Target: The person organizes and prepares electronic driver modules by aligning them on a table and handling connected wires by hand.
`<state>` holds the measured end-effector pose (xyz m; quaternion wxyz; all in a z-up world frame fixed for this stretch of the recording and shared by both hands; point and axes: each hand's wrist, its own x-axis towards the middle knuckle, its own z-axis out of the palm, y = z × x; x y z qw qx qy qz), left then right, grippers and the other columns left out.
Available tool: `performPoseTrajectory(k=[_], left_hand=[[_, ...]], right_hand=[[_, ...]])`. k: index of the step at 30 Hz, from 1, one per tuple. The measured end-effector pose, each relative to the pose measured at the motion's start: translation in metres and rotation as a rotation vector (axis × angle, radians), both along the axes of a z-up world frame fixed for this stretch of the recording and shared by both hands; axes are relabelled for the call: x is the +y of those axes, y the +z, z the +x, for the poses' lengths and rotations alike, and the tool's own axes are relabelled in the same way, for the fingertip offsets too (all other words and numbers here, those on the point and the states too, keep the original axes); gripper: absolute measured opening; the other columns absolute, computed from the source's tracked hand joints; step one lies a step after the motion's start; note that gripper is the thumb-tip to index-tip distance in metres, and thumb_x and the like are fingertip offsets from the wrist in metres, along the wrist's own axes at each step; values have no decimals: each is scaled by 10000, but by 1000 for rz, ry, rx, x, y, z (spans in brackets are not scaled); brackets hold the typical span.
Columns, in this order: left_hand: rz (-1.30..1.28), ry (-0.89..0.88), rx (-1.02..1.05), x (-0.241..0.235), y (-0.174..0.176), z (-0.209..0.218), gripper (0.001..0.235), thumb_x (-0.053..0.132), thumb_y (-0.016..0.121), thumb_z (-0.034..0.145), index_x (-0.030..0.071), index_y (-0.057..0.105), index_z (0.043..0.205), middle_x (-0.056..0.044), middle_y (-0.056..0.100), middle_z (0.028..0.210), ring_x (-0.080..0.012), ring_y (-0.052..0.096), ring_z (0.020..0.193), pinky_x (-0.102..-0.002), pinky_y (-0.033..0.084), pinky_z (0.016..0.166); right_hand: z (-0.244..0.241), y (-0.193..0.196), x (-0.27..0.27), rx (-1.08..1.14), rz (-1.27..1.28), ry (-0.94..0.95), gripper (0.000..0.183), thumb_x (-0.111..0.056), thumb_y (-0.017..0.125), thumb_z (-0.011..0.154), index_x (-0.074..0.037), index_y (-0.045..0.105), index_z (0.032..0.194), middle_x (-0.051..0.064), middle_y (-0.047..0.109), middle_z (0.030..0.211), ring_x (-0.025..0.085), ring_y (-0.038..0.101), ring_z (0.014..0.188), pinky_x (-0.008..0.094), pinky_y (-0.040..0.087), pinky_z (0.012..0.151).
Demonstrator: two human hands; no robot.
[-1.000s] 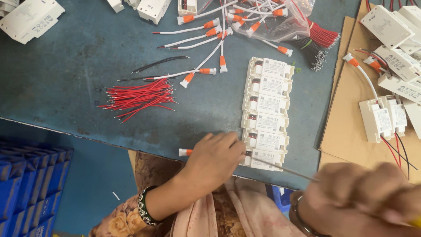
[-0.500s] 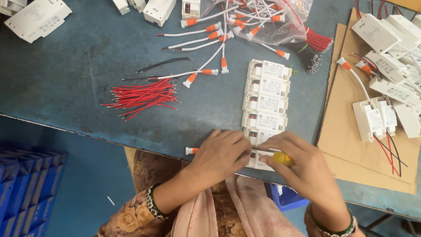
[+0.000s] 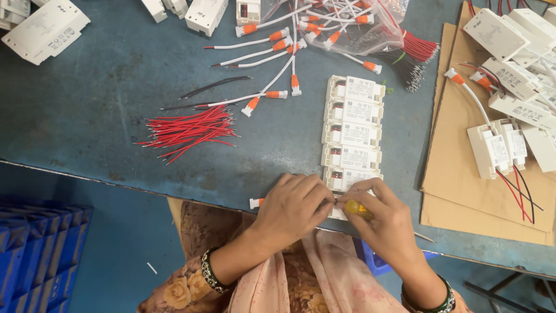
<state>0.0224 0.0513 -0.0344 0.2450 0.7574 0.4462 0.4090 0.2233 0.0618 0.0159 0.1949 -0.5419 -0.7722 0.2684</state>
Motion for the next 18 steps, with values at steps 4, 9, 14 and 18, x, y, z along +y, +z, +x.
performPoseTrajectory(k=[4,9,14,18], left_hand=[[-12,11,-22,0,3,1,155,166,725,860,100,598,918,-47,588,890,-252,612,860,-413,439,791],[30,40,-34,-1,3,1,142,141,718,871,94,591,914,-55,582,873,-260,603,847,-409,444,797],[31,61,-57,-1,1,5,145,129,713,869,87,578,902,-59,592,860,-266,602,830,-409,446,786],[35,88,-56,-1,1,6,143,129,712,860,90,580,897,-59,593,850,-267,601,822,-409,449,780]], right_hand=[[-2,-3,-3,-112,55,-13,220,-51,806,728,-66,731,934,75,689,997,213,706,756,323,575,621],[38,2,-1,140,28,-159,142,1,742,863,-46,689,986,64,667,1009,171,641,766,258,514,605],[111,18,-27,1137,107,-165,241,-201,544,1104,-75,550,899,-1,503,810,103,458,622,227,347,581],[101,9,-15,1532,227,4,318,-398,486,1044,-133,481,869,-31,411,724,84,425,520,255,362,564]])
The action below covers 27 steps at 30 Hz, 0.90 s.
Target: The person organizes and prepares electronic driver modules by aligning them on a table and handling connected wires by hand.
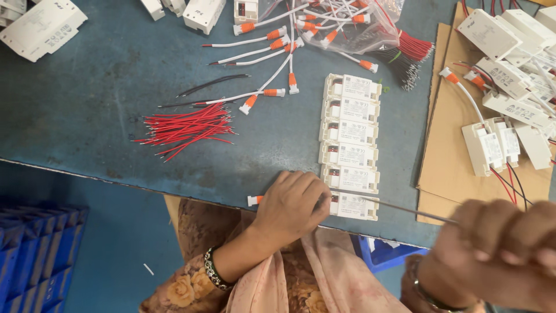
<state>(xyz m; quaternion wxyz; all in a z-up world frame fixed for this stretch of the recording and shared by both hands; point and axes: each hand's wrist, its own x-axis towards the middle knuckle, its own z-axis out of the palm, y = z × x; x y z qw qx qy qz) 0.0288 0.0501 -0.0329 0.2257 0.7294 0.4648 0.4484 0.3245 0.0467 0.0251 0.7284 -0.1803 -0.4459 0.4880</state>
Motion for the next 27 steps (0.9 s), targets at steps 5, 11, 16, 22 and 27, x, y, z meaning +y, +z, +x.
performPoseTrajectory(k=[5,11,16,22,27], left_hand=[[19,11,11,-1,-3,0,146,130,710,862,87,576,900,-67,585,852,-272,599,829,-407,447,782],[15,-6,7,0,-4,0,154,135,714,849,90,572,887,-66,572,835,-268,596,823,-407,443,782],[8,-15,1,0,-4,-1,159,135,721,847,92,574,891,-62,573,837,-265,595,828,-405,442,790],[-21,-24,-24,-1,-7,0,169,144,733,832,104,591,915,-36,583,831,-250,606,826,-402,443,794],[55,-11,21,1,-12,5,186,139,729,815,106,564,895,-44,557,819,-249,616,795,-402,443,774]], right_hand=[[-44,0,8,19,-79,-83,443,-591,395,1004,-156,405,920,-16,389,648,110,374,465,258,342,487],[-53,6,14,47,-153,-123,462,-602,355,1020,-149,366,931,4,373,605,98,317,395,218,282,390],[-61,6,9,73,-170,-163,476,-587,328,1026,-126,343,909,20,345,614,86,275,364,230,276,368],[-94,10,11,-287,-59,-421,519,-622,347,1039,-118,285,929,-5,236,610,78,140,397,257,200,367],[-127,30,19,-483,-53,-425,533,-621,369,1036,-103,265,973,-19,176,535,72,85,365,272,197,311]])
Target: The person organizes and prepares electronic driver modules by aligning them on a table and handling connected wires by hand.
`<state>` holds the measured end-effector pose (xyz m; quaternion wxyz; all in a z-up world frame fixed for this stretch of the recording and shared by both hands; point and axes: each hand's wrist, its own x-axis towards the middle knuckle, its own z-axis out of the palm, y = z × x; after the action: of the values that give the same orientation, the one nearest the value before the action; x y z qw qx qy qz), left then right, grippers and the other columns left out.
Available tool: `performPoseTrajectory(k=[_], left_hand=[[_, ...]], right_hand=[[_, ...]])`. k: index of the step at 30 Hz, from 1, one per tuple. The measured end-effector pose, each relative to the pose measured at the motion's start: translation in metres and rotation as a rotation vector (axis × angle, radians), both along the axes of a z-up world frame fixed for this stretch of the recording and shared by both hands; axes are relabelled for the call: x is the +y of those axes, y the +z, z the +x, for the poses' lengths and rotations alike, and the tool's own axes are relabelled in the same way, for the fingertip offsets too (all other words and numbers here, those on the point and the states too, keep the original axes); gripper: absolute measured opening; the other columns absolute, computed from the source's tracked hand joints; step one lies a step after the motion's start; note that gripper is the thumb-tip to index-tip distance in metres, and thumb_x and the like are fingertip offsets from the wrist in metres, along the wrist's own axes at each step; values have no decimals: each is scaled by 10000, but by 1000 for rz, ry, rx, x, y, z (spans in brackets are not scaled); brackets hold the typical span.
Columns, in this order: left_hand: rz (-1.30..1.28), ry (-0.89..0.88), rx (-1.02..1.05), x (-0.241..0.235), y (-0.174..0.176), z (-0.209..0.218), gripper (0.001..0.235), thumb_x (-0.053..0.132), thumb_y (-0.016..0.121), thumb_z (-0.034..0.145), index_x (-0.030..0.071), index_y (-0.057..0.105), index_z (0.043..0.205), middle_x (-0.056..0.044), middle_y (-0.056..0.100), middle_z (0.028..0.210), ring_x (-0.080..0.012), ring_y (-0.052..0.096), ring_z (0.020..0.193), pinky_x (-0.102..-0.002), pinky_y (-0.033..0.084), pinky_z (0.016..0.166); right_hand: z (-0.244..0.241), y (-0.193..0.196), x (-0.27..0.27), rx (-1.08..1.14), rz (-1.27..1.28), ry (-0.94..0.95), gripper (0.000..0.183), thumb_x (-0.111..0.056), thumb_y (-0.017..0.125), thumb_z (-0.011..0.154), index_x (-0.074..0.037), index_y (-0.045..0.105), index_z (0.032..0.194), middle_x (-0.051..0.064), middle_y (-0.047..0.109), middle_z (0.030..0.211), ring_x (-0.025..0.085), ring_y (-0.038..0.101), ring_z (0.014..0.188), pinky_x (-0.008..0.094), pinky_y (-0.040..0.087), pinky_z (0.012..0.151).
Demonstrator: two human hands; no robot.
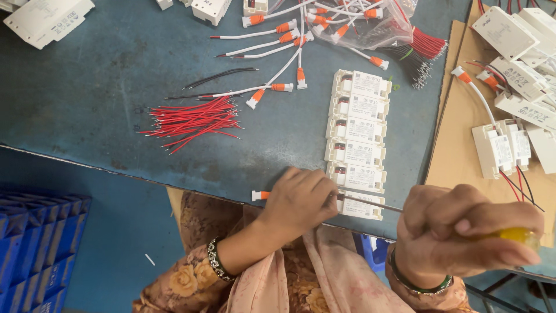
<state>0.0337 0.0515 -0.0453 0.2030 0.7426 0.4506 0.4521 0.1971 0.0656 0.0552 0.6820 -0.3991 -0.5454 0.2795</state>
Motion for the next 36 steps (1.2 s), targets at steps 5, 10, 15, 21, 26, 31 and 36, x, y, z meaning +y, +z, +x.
performPoseTrajectory(k=[5,10,15,21,26,31,36], left_hand=[[18,-30,137,3,1,4,214,150,722,752,87,547,857,-68,534,813,-258,605,723,-388,472,685],[26,-77,286,4,4,9,151,119,693,765,92,565,841,-57,551,815,-217,630,706,-358,511,621],[-44,-113,498,8,6,22,93,102,677,747,80,618,816,-50,587,794,-197,663,673,-334,533,546],[-25,-102,611,8,11,32,67,105,681,710,80,647,762,-61,612,765,-208,670,667,-342,533,570],[-60,-111,736,10,18,36,55,101,695,720,82,651,747,-61,615,732,-194,667,633,-336,521,533],[-103,-122,759,12,21,38,59,93,696,719,75,658,761,-66,618,732,-209,681,629,-354,532,541],[-133,-171,393,13,20,4,92,84,677,765,85,669,856,-65,643,856,-263,695,798,-387,547,620]], right_hand=[[-18,16,-5,-138,-75,2,573,-656,353,1020,-95,253,969,-12,190,508,75,127,335,280,199,322],[-18,14,-1,-122,-61,7,576,-659,362,1011,-97,250,953,-9,200,499,77,135,325,289,198,305],[-10,2,-4,0,-17,32,550,-635,402,993,-103,272,945,-13,231,523,75,153,320,267,195,264],[-3,-10,2,89,89,47,536,-617,447,972,-107,307,884,-26,257,509,85,219,331,291,269,272],[-1,-13,-2,134,104,77,539,-608,472,967,-99,326,872,-36,262,509,69,234,307,273,274,265],[6,-19,-4,201,103,118,540,-607,471,961,-93,332,874,-26,288,504,85,235,382,262,275,253],[8,-26,-2,248,154,99,530,-601,472,954,-98,338,853,-40,288,515,71,256,324,269,281,232]])
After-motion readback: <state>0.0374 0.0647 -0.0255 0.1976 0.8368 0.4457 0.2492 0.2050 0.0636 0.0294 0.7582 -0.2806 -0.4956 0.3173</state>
